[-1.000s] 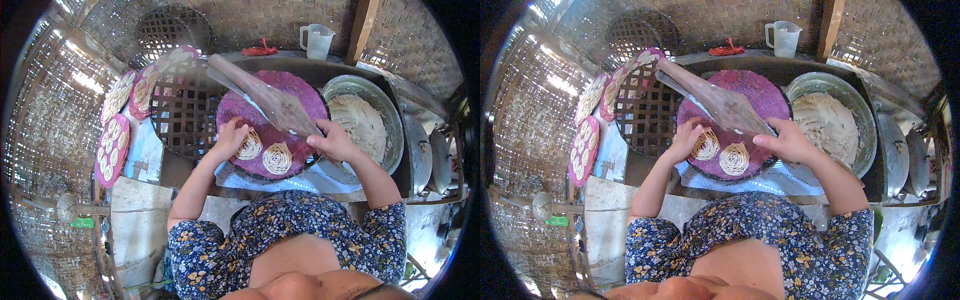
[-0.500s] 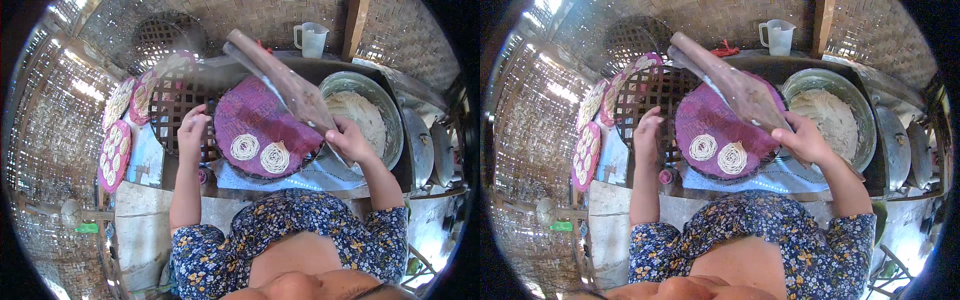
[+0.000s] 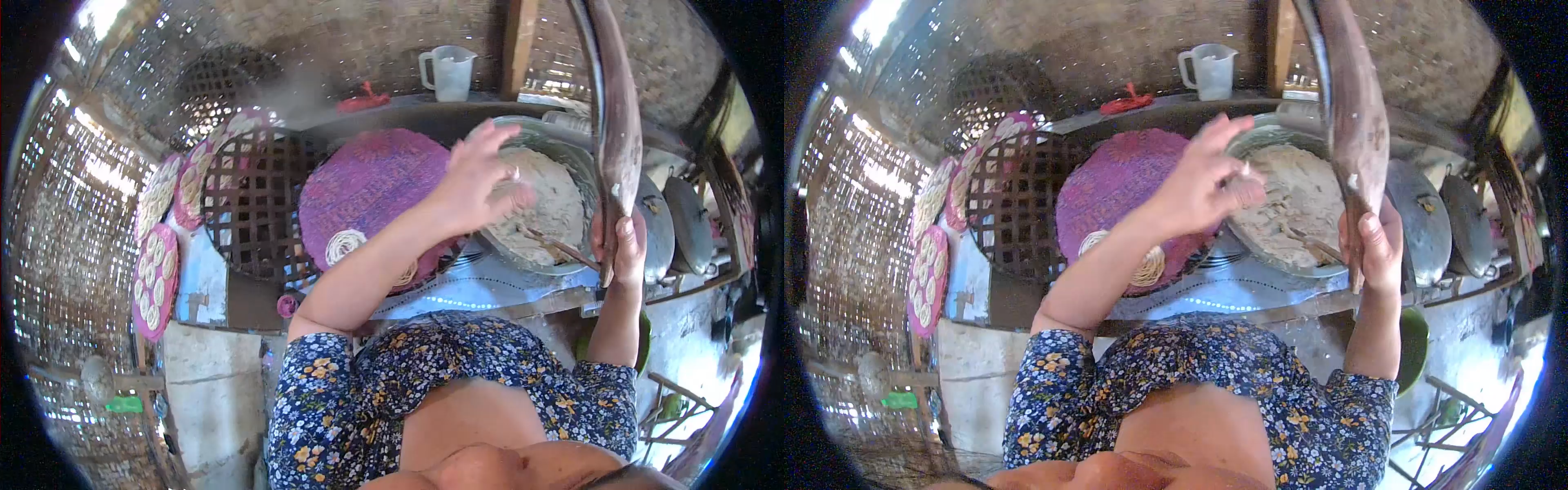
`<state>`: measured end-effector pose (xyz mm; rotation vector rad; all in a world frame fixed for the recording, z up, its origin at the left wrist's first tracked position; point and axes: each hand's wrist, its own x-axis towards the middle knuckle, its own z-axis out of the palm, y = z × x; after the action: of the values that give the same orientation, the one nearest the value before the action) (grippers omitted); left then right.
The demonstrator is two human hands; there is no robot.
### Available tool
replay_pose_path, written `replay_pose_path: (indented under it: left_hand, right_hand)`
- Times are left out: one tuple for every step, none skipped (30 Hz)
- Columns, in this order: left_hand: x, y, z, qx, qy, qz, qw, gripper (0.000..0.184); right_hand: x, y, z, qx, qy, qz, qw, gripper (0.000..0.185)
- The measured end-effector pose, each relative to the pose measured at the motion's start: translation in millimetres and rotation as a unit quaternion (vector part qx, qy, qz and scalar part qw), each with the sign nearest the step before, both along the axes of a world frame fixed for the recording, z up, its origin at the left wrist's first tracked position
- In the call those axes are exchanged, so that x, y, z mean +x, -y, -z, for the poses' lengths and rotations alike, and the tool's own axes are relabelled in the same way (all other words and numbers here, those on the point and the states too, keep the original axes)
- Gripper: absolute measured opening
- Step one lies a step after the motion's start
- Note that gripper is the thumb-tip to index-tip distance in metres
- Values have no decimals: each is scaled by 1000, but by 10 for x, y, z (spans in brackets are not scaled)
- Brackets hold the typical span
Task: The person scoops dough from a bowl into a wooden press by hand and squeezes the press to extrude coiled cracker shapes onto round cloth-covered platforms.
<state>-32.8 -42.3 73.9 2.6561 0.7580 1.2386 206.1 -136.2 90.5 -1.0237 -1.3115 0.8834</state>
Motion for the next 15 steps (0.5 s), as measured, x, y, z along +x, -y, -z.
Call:
replay_pose_path:
  left_hand:
    - [12,22,-154,47,-19,-26,998,53]
    - [25,43,-307,94,-36,-52,994,52]
    - [70,170,-473,132,-69,-120,982,45]
    - [169,179,-489,63,-16,-87,994,39]
    - [288,178,-506,-7,35,-54,998,33]
    - [390,182,-527,-76,86,-19,993,27]
    - [396,202,-508,-79,160,-85,980,28]
    - [343,200,-570,-10,105,-136,985,28]
    - [347,157,-582,91,44,-143,984,26]
    - [386,147,-571,206,18,-149,967,24]
    - [457,141,-506,276,-17,-140,951,34]
    - [544,208,-453,290,-82,-134,944,31]
    - [656,276,-402,231,-73,-82,967,27]
    - [746,337,-353,171,-68,-35,982,23]
    - [834,356,-350,109,-65,4,992,19]
  right_hand:
    - [30,56,37,0,5,10,1000,67]
    - [29,103,75,-1,18,1,1000,66]
    - [-17,127,113,-8,16,-4,1000,66]
    - [-94,135,113,-15,10,-40,999,62]
    - [-168,147,102,-46,29,-59,997,51]
    - [-194,73,249,-25,45,-99,994,43]
    - [-254,57,249,-35,43,-152,987,42]
    - [-292,29,198,18,175,-82,981,42]
    - [-322,55,-14,54,309,3,950,43]
    - [-280,38,-184,81,406,70,908,47]
    - [-221,-74,-217,220,376,164,885,58]
    - [-156,-161,-360,291,340,188,874,69]
    - [-125,-165,-531,314,324,211,867,70]
    - [-106,-125,-594,304,339,208,866,64]
    - [-103,-156,-605,419,347,220,809,52]
